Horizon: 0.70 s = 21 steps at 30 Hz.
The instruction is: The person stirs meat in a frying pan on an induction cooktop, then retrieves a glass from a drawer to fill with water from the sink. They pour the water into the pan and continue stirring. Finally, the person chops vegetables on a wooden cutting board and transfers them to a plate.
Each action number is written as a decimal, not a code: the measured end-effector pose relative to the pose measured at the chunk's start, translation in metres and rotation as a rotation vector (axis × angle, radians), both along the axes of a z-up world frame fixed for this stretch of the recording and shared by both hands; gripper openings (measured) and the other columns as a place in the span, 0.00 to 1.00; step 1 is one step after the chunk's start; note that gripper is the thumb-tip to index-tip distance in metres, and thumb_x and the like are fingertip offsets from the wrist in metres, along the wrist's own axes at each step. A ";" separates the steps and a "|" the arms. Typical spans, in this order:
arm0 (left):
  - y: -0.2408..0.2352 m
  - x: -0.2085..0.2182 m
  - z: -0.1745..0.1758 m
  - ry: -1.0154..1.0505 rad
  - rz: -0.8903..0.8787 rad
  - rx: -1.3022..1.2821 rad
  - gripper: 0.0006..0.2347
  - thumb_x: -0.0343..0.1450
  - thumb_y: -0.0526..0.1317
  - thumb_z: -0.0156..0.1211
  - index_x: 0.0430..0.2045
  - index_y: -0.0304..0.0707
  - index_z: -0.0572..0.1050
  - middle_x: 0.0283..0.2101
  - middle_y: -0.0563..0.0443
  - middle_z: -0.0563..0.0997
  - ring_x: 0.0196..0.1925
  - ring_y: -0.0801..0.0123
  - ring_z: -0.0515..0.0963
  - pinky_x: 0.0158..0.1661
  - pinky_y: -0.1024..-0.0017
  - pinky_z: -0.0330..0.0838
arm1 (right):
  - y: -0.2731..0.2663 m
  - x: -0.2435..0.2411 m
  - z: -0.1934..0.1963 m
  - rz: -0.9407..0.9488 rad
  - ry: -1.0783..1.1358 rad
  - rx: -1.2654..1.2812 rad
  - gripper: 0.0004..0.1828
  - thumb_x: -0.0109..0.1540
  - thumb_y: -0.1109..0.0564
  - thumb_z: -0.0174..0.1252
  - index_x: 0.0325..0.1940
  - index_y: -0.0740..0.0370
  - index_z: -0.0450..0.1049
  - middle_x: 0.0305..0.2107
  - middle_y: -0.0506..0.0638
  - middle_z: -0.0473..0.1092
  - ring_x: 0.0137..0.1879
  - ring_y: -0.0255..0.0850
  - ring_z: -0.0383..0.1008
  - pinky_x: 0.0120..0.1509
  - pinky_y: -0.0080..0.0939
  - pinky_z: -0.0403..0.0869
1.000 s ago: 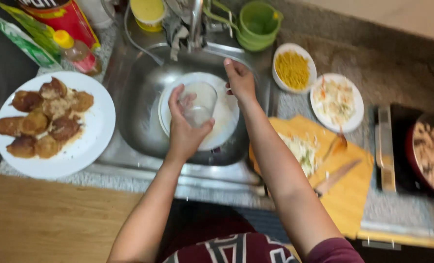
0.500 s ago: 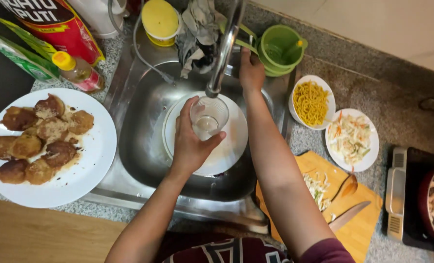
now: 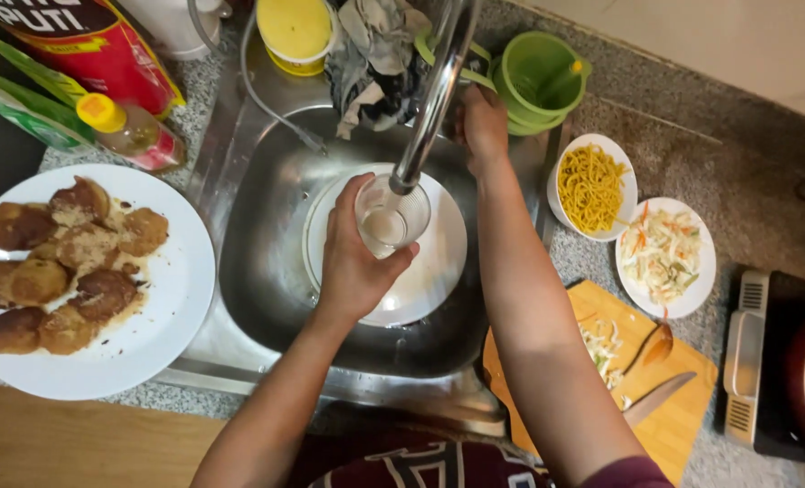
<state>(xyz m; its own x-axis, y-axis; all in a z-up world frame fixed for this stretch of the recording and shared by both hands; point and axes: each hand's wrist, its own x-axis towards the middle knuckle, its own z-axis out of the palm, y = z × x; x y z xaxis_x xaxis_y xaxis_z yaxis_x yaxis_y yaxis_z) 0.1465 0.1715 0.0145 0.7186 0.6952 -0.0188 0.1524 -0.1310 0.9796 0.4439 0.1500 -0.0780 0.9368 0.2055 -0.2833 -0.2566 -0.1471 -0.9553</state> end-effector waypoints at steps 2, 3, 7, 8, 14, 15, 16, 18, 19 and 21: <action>0.001 0.001 0.001 -0.001 0.002 -0.020 0.43 0.55 0.37 0.78 0.67 0.49 0.60 0.62 0.41 0.70 0.71 0.49 0.67 0.69 0.55 0.55 | -0.002 -0.002 0.006 0.035 -0.024 0.028 0.17 0.59 0.56 0.54 0.48 0.69 0.74 0.20 0.52 0.64 0.19 0.41 0.65 0.18 0.40 0.67; 0.001 0.002 0.002 0.000 0.002 -0.042 0.43 0.55 0.36 0.78 0.67 0.50 0.60 0.62 0.43 0.70 0.71 0.51 0.67 0.70 0.56 0.54 | -0.005 -0.004 0.009 0.067 -0.045 0.055 0.12 0.59 0.58 0.53 0.41 0.69 0.74 0.18 0.52 0.62 0.18 0.41 0.63 0.18 0.40 0.65; -0.001 0.001 0.000 0.023 -0.004 -0.043 0.43 0.55 0.37 0.78 0.67 0.50 0.60 0.62 0.43 0.71 0.71 0.52 0.67 0.70 0.56 0.55 | -0.016 -0.008 0.007 0.102 -0.066 0.055 0.08 0.60 0.61 0.52 0.38 0.68 0.73 0.21 0.53 0.63 0.19 0.40 0.64 0.19 0.40 0.64; 0.000 0.002 0.000 0.009 -0.014 -0.034 0.42 0.55 0.36 0.77 0.66 0.50 0.60 0.62 0.44 0.71 0.71 0.52 0.67 0.70 0.56 0.55 | -0.017 -0.006 0.007 0.142 -0.070 0.061 0.09 0.61 0.60 0.52 0.41 0.68 0.73 0.23 0.53 0.64 0.19 0.40 0.65 0.19 0.40 0.64; -0.001 0.004 0.004 -0.002 -0.031 -0.041 0.41 0.55 0.33 0.76 0.66 0.49 0.61 0.63 0.44 0.71 0.70 0.51 0.67 0.69 0.55 0.56 | -0.029 0.000 0.001 0.265 -0.081 0.003 0.17 0.69 0.54 0.52 0.58 0.68 0.67 0.32 0.56 0.70 0.23 0.38 0.68 0.20 0.37 0.67; -0.002 0.004 0.007 0.017 -0.026 -0.055 0.41 0.56 0.33 0.76 0.66 0.49 0.61 0.63 0.44 0.70 0.70 0.51 0.68 0.69 0.56 0.57 | -0.033 0.004 -0.003 0.314 -0.062 0.001 0.23 0.71 0.53 0.52 0.67 0.68 0.64 0.35 0.57 0.72 0.23 0.38 0.70 0.20 0.36 0.68; -0.002 0.003 0.008 0.017 -0.030 -0.055 0.41 0.56 0.33 0.76 0.66 0.49 0.61 0.63 0.44 0.70 0.70 0.51 0.68 0.69 0.56 0.57 | -0.035 0.005 -0.002 0.310 -0.063 0.001 0.23 0.71 0.53 0.52 0.67 0.68 0.64 0.35 0.57 0.72 0.23 0.38 0.70 0.20 0.36 0.68; -0.002 0.003 0.009 0.030 -0.027 -0.100 0.41 0.56 0.34 0.76 0.66 0.50 0.60 0.63 0.42 0.70 0.71 0.50 0.67 0.70 0.56 0.56 | -0.039 0.006 0.000 0.376 -0.077 -0.055 0.25 0.72 0.53 0.50 0.72 0.66 0.59 0.38 0.56 0.74 0.25 0.36 0.71 0.20 0.34 0.70; -0.001 0.003 0.009 0.029 -0.031 -0.100 0.41 0.56 0.34 0.76 0.66 0.50 0.60 0.63 0.42 0.70 0.71 0.50 0.67 0.70 0.56 0.56 | -0.039 0.010 -0.005 0.371 -0.079 -0.055 0.25 0.72 0.53 0.50 0.72 0.66 0.59 0.38 0.56 0.74 0.25 0.36 0.71 0.20 0.34 0.70; -0.001 0.002 0.006 0.051 -0.020 -0.087 0.42 0.55 0.35 0.78 0.66 0.50 0.60 0.63 0.40 0.70 0.70 0.47 0.67 0.69 0.54 0.58 | -0.041 0.015 -0.015 0.398 -0.135 -0.072 0.25 0.72 0.52 0.50 0.71 0.65 0.61 0.38 0.57 0.76 0.25 0.36 0.71 0.20 0.32 0.70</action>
